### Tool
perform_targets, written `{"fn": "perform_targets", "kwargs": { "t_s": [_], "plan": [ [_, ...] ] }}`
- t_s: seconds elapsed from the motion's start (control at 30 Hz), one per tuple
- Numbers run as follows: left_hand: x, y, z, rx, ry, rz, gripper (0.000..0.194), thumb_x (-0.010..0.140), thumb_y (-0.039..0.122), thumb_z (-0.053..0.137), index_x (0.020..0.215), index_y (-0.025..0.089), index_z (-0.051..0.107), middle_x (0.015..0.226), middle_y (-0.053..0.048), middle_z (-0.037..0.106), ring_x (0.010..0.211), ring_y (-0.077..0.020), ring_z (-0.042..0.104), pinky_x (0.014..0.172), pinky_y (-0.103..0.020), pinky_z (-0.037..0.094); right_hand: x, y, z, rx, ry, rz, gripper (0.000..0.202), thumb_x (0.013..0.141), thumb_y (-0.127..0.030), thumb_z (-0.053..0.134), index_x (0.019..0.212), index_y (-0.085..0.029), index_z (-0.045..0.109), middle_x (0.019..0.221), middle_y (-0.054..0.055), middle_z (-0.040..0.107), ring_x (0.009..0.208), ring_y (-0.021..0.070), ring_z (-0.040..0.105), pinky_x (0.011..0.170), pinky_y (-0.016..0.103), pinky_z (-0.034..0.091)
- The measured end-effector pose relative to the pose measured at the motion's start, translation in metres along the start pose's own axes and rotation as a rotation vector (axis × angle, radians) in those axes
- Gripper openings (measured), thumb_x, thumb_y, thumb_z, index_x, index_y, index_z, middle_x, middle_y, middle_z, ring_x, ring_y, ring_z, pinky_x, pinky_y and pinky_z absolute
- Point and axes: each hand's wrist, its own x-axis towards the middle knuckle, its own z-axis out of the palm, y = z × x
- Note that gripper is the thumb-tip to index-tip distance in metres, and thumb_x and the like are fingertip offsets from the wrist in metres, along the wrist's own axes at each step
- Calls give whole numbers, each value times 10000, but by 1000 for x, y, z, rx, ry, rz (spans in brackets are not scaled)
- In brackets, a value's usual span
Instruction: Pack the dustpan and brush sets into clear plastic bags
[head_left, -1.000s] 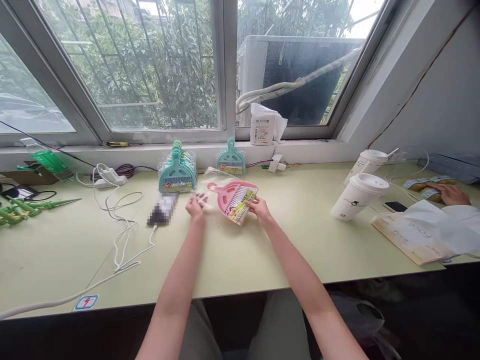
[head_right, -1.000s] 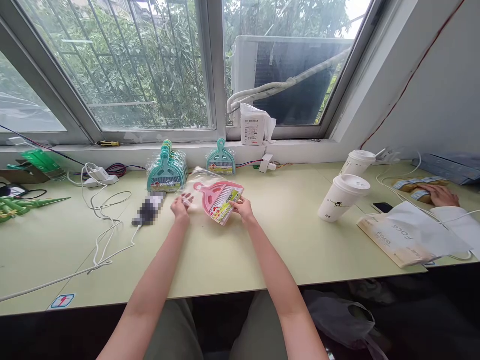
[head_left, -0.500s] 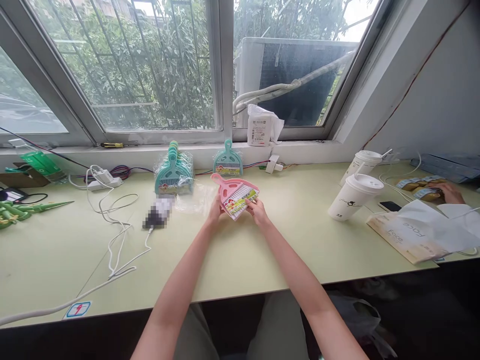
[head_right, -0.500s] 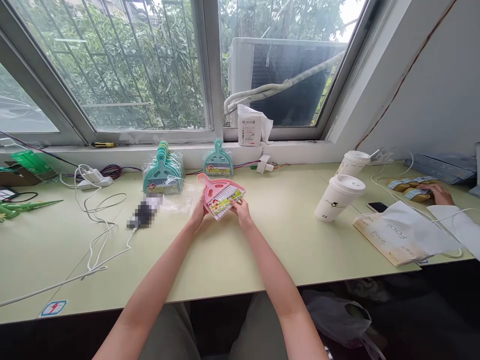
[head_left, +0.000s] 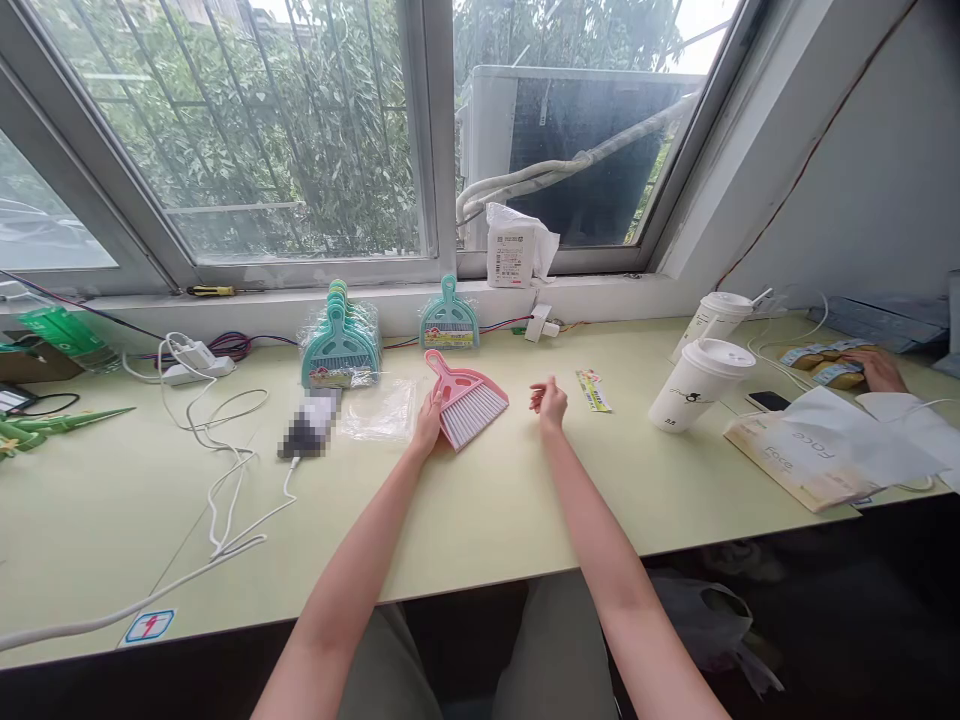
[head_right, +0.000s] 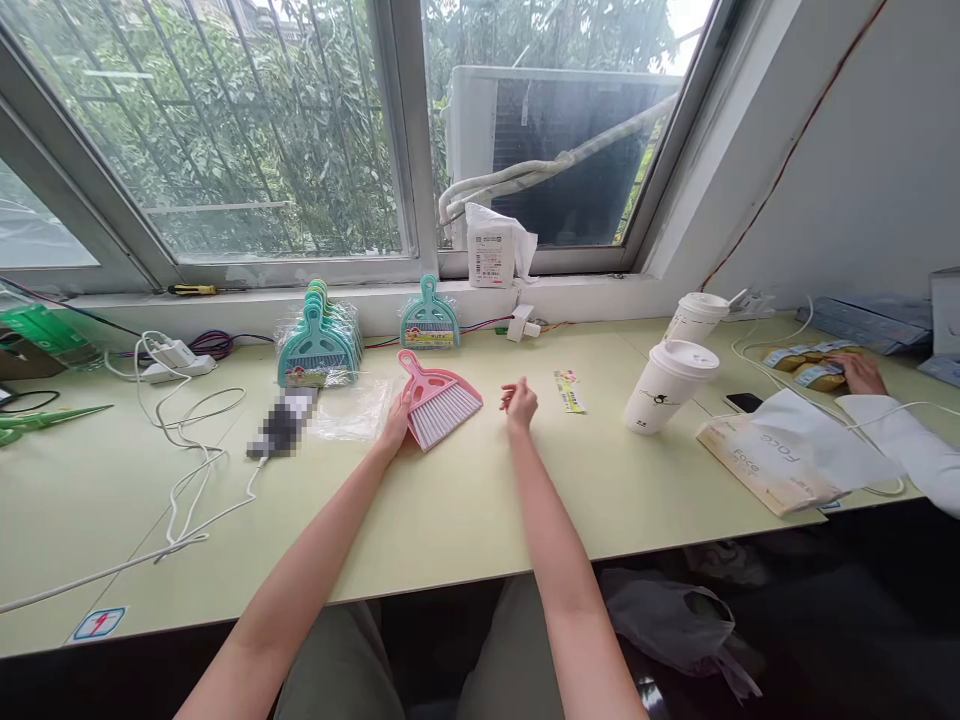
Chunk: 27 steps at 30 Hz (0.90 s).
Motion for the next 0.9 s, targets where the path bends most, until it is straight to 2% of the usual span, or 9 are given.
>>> {"fn": "perform_targets", "kwargs": {
  "t_s": [0.03,0.1,0.13,0.2,0.3,0.4,0.57,0.7,0.9],
  "plan": [
    [-2,0,2,10,-34,-15,420,853,489,534,1178,234,606,1152,-88,644,1095,-237,596,983,-391,415,-10,0,8,-104,-45,-145,531,849,-640,404,647,-192,605,533,17,576,468,131,559,461,234,429],
    [-7,1,7,40,-99,-12,444,864,491,517,1231,251,580,1218,-74,622,1166,-233,557,1020,-371,381,-33,0,26,-329,-207,-464,409,867,-558,460,782,-211,661,794,68,676,772,190,639,700,294,501],
    [-10,1,10,54,-117,11,449,864,488,518,1244,256,575,1230,-68,620,1182,-232,546,1029,-361,371,-45,1,35,-432,-284,-590,350,875,-520,478,869,-227,668,933,83,678,929,217,619,810,330,491],
    [-15,3,14,78,-148,60,444,869,483,510,1245,258,581,1228,-61,627,1185,-232,544,1034,-350,365,-62,1,47,-593,-356,-729,320,871,-472,520,1029,-218,635,1101,115,630,1084,259,542,929,393,442],
    [-22,7,19,91,-163,128,429,879,473,495,1232,252,599,1230,-60,629,1164,-230,556,1025,-345,374,-71,-1,53,-750,-301,-737,313,923,-418,440,1062,-184,594,1082,140,602,1065,283,508,917,439,424],
    [-23,11,21,50,-166,168,414,880,460,498,1217,247,611,1245,-59,621,1165,-225,557,1016,-333,386,-68,-5,49,-834,-261,-725,304,945,-398,382,983,-177,587,1006,140,589,988,276,507,832,412,443],
    [-14,15,22,-46,-231,121,397,885,454,481,1141,199,645,1138,-73,667,1064,-222,605,948,-334,439,-65,-12,43,-892,-189,-805,266,948,-359,358,883,-192,555,925,108,550,900,247,487,769,361,426],
    [-8,22,20,91,-231,147,379,887,452,482,1105,186,641,1077,-70,678,1012,-212,613,911,-320,450,-65,-20,39,-952,-148,-887,245,945,-336,353,865,-193,535,910,98,538,887,239,469,750,340,400],
    [-12,39,22,293,-328,276,392,945,388,352,1238,201,533,1205,-70,625,1057,-191,593,910,-322,450,-61,-34,33,-886,-98,-886,212,940,-312,377,823,-199,514,882,65,540,859,210,475,715,312,380]
  ]
}}
